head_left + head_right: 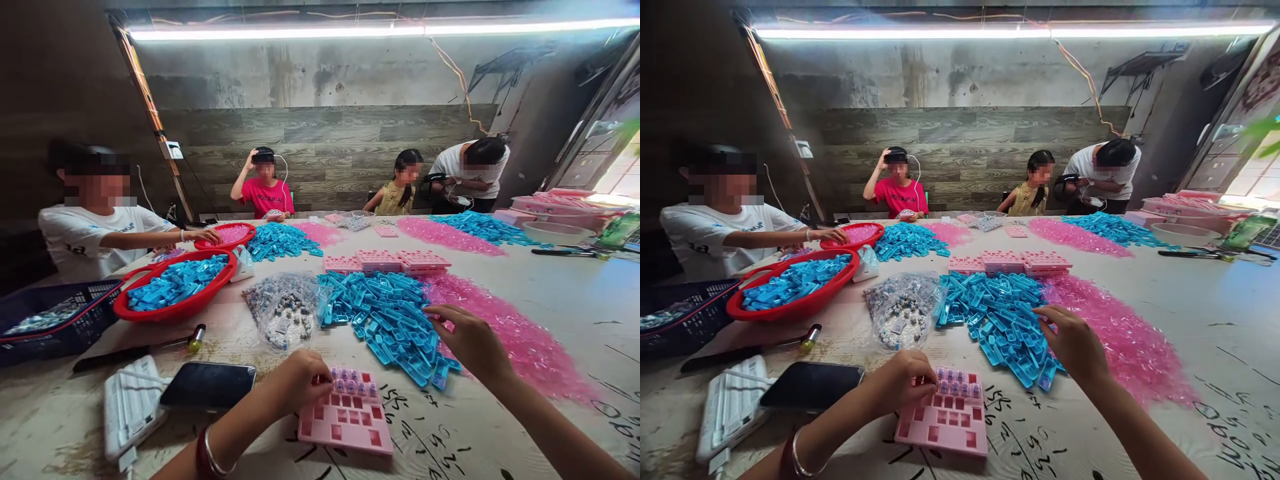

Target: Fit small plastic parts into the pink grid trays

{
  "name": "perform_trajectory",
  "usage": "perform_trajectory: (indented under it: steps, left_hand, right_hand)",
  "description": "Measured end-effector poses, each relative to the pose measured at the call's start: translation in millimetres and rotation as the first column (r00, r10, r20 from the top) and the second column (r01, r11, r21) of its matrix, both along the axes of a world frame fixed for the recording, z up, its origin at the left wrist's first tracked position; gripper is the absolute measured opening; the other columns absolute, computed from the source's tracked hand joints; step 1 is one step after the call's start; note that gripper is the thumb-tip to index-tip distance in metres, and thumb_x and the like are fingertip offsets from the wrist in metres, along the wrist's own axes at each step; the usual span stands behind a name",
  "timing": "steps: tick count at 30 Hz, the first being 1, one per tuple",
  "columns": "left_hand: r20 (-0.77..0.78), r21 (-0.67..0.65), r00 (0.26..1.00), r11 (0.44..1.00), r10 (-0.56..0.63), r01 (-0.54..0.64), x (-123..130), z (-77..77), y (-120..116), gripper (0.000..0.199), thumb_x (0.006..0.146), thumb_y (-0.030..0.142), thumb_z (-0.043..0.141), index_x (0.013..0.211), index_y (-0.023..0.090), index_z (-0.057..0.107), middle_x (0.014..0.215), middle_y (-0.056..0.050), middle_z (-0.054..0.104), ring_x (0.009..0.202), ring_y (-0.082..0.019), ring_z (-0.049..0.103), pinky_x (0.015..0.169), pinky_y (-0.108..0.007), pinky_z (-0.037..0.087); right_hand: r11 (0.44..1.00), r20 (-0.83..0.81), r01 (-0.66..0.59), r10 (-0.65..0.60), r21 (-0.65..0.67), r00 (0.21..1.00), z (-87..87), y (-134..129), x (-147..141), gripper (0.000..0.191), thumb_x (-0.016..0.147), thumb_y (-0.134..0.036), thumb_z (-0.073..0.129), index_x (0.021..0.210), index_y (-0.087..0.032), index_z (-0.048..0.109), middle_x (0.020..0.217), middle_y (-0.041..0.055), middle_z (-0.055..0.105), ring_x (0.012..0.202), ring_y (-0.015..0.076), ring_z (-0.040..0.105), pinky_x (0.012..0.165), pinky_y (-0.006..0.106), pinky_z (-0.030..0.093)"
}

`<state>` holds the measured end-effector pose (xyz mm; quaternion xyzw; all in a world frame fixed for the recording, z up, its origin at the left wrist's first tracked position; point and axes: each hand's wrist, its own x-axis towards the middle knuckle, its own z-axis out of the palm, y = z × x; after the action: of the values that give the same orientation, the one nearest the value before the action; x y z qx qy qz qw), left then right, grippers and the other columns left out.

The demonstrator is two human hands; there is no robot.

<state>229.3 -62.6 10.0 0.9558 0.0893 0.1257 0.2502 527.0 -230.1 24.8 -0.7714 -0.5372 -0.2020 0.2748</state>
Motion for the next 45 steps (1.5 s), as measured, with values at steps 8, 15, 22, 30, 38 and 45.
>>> perform_trajectory:
  steps: [8, 15, 22, 30, 38, 45]
  left_hand:
    - [-0.041, 0.174, 0.998, 0.984, 0.052, -0.044, 0, -2.1, -8, 0.016, 0.076, 0.006, 0.057, 0.063, 0.013, 0.064, 0.062, -0.001, 0.061, 0.058, -0.011, 0.052, 0.058, -0.021, 0.034]
    - [-0.073, 0.194, 0.996, 0.98, 0.049, -0.034, 2, -5.9, -5, 0.018, 0.075, 0.004, 0.057, 0.06, 0.013, 0.06, 0.062, 0.0, 0.058, 0.06, -0.011, 0.051, 0.059, -0.021, 0.033]
    - [-0.075, 0.277, 0.996, 0.961, 0.044, -0.021, 1, -4.6, -5, 0.017, 0.079, 0.005, 0.054, 0.066, 0.014, 0.061, 0.068, -0.001, 0.061, 0.066, -0.013, 0.055, 0.061, -0.022, 0.037]
    - [-0.039, 0.413, 0.999, 0.91, -0.029, 0.043, 1, -9.9, -4, 0.014, 0.081, 0.007, 0.054, 0.071, 0.014, 0.06, 0.073, -0.003, 0.062, 0.069, -0.016, 0.057, 0.065, -0.025, 0.04]
    - [-0.062, 0.315, 0.998, 0.949, -0.01, 0.03, -2, -3.2, -7, 0.016, 0.078, 0.006, 0.052, 0.065, 0.015, 0.055, 0.069, -0.002, 0.058, 0.066, -0.014, 0.053, 0.062, -0.024, 0.039]
    - [0.296, -0.201, 0.947, 0.978, 0.122, -0.063, -13, 46.7, -22, 0.011, 0.077, 0.017, 0.048, 0.066, 0.016, 0.05, 0.062, -0.001, 0.052, 0.06, -0.013, 0.048, 0.059, -0.025, 0.038]
  right_hand:
    - [0.993, 0.038, -0.053, 0.049, 0.101, 0.998, -5.3, 12, 0, 0.03, 0.088, -0.029, 0.041, 0.094, -0.018, 0.068, 0.09, 0.0067, 0.069, 0.074, 0.0226, 0.067, 0.065, 0.036, 0.055]
    - [0.983, -0.01, -0.11, 0.113, 0.145, 0.994, -2.4, 23, -9, 0.026, 0.086, -0.027, 0.044, 0.093, -0.018, 0.068, 0.089, 0.0066, 0.069, 0.075, 0.0224, 0.066, 0.066, 0.035, 0.054]
    - [0.977, -0.052, -0.142, 0.152, 0.157, 0.987, 5.5, 31, -24, 0.025, 0.084, -0.023, 0.044, 0.093, -0.02, 0.068, 0.09, 0.0052, 0.068, 0.076, 0.0207, 0.065, 0.069, 0.034, 0.054]
    - [0.98, -0.058, -0.14, 0.149, 0.142, 0.987, 5.8, 30, -27, 0.025, 0.084, -0.021, 0.045, 0.093, -0.019, 0.068, 0.09, 0.0058, 0.068, 0.075, 0.0203, 0.065, 0.069, 0.035, 0.054]
    - [0.98, -0.037, -0.135, 0.142, 0.143, 0.989, 4.3, 29, -26, 0.026, 0.084, -0.023, 0.044, 0.093, -0.021, 0.068, 0.091, 0.0052, 0.068, 0.08, 0.0215, 0.065, 0.069, 0.035, 0.053]
    - [0.976, -0.051, -0.146, 0.156, 0.159, 0.986, 3.9, 29, -24, 0.024, 0.084, -0.024, 0.045, 0.093, -0.02, 0.067, 0.09, 0.0053, 0.068, 0.075, 0.0203, 0.065, 0.068, 0.034, 0.054]
